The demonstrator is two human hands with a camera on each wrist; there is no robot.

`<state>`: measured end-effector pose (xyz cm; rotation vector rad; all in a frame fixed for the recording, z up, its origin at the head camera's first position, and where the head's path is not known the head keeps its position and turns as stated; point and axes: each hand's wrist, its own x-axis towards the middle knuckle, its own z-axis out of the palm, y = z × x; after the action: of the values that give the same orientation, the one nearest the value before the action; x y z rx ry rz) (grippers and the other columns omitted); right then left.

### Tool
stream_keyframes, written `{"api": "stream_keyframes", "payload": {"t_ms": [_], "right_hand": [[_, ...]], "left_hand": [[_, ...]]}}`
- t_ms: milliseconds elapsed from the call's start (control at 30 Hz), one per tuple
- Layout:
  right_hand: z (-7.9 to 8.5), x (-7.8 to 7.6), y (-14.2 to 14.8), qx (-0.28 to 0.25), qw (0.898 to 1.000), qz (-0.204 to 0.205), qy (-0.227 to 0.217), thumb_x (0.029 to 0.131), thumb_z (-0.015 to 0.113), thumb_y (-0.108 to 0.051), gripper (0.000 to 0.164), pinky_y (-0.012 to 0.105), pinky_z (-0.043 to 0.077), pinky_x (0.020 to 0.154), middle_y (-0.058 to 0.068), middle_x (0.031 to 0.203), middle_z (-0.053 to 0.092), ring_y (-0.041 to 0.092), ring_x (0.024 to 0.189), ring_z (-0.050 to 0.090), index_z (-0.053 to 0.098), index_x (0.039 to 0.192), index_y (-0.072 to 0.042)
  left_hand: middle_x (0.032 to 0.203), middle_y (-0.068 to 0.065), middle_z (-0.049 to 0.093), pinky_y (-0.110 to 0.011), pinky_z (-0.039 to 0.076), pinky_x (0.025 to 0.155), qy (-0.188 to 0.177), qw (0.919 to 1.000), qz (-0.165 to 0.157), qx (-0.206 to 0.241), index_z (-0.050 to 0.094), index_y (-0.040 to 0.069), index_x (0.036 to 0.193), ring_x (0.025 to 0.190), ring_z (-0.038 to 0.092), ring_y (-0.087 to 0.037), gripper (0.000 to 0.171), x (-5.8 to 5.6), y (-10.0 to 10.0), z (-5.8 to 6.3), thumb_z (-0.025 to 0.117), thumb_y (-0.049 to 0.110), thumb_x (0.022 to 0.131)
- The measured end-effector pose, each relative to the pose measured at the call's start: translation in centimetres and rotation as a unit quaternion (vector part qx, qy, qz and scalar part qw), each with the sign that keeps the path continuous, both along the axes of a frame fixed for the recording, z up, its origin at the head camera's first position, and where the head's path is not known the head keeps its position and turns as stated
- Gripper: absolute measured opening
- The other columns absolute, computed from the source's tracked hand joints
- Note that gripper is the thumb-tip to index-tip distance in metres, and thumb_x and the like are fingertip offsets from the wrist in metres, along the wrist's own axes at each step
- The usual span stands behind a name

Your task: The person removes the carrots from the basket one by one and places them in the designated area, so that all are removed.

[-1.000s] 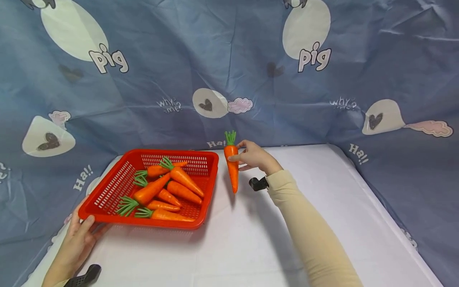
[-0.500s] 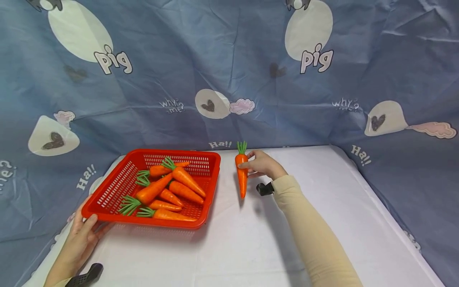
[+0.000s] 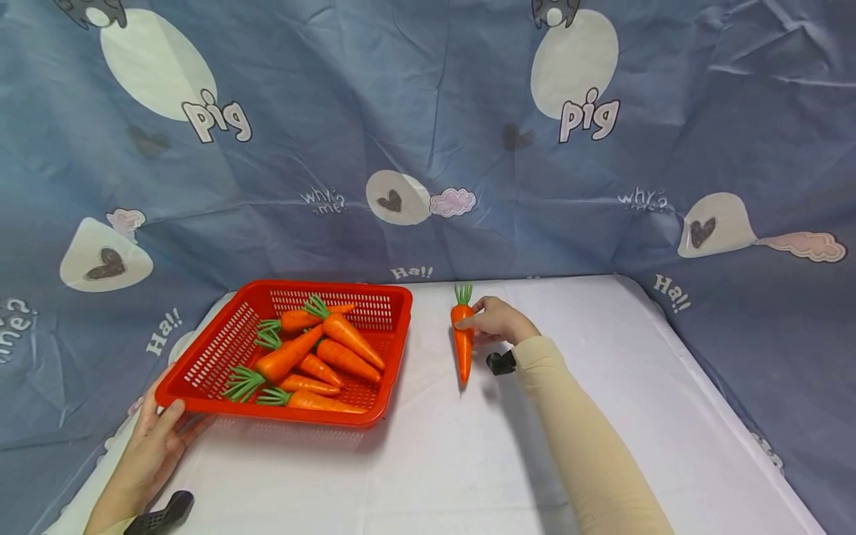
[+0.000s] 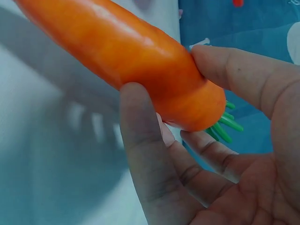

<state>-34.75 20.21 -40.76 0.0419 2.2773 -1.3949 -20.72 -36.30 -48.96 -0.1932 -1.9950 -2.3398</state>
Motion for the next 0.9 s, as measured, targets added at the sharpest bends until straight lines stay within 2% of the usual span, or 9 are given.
{"api": "stream_keyframes", "payload": {"t_ms": [233,467,700,900], "right_hand": [[-0.9,0.3,0.2,0.024,1.000,-0.003,-0.012,0.100,0.073,-0.022,0.051,0.027,0.063,0.081,0.006,0.095,0.059,0.012,0.078,0.062,0.044,0.134,0.002],[-1.8,0.2,0.5,0.020,1.000,-0.003,-0.019,0.101,0.073,-0.022,0.045,0.023,0.061,0.073,0.004,0.086,0.056,0.010,0.071,0.058,0.046,0.130,0.001],[-2.1,-0.1,0.7,0.011,1.000,0.000,-0.027,0.100,0.073,-0.021,0.048,0.023,0.061,0.073,0.007,0.094,0.056,0.012,0.075,0.060,0.045,0.132,0.001],[-2.2,-0.1,1.0,0.000,0.999,0.013,-0.035,0.100,0.072,-0.021,0.046,0.021,0.060,0.073,0.005,0.090,0.057,0.012,0.074,0.060,0.044,0.129,0.001]], "left_hand": [[0.149,0.014,0.043,-0.023,0.063,0.090,-0.008,0.9999,0.006,-0.012,0.017,0.036,0.170,0.121,0.066,0.001,0.065,0.2,0.1,0.1,0.044,0.015,0.115],[0.149,0.012,0.040,-0.023,0.063,0.090,-0.014,0.9998,0.007,-0.015,0.016,0.036,0.170,0.121,0.065,0.001,0.064,0.2,0.2,0.3,0.044,0.015,0.116],[0.149,0.013,0.042,-0.022,0.063,0.089,-0.014,0.9997,0.011,-0.017,0.017,0.036,0.169,0.120,0.066,0.001,0.064,0.1,0.2,0.3,0.044,0.015,0.115],[0.150,0.011,0.041,-0.023,0.063,0.090,-0.006,0.9999,0.008,-0.007,0.017,0.035,0.170,0.121,0.066,0.001,0.064,0.1,0.2,0.2,0.044,0.014,0.115]]}}
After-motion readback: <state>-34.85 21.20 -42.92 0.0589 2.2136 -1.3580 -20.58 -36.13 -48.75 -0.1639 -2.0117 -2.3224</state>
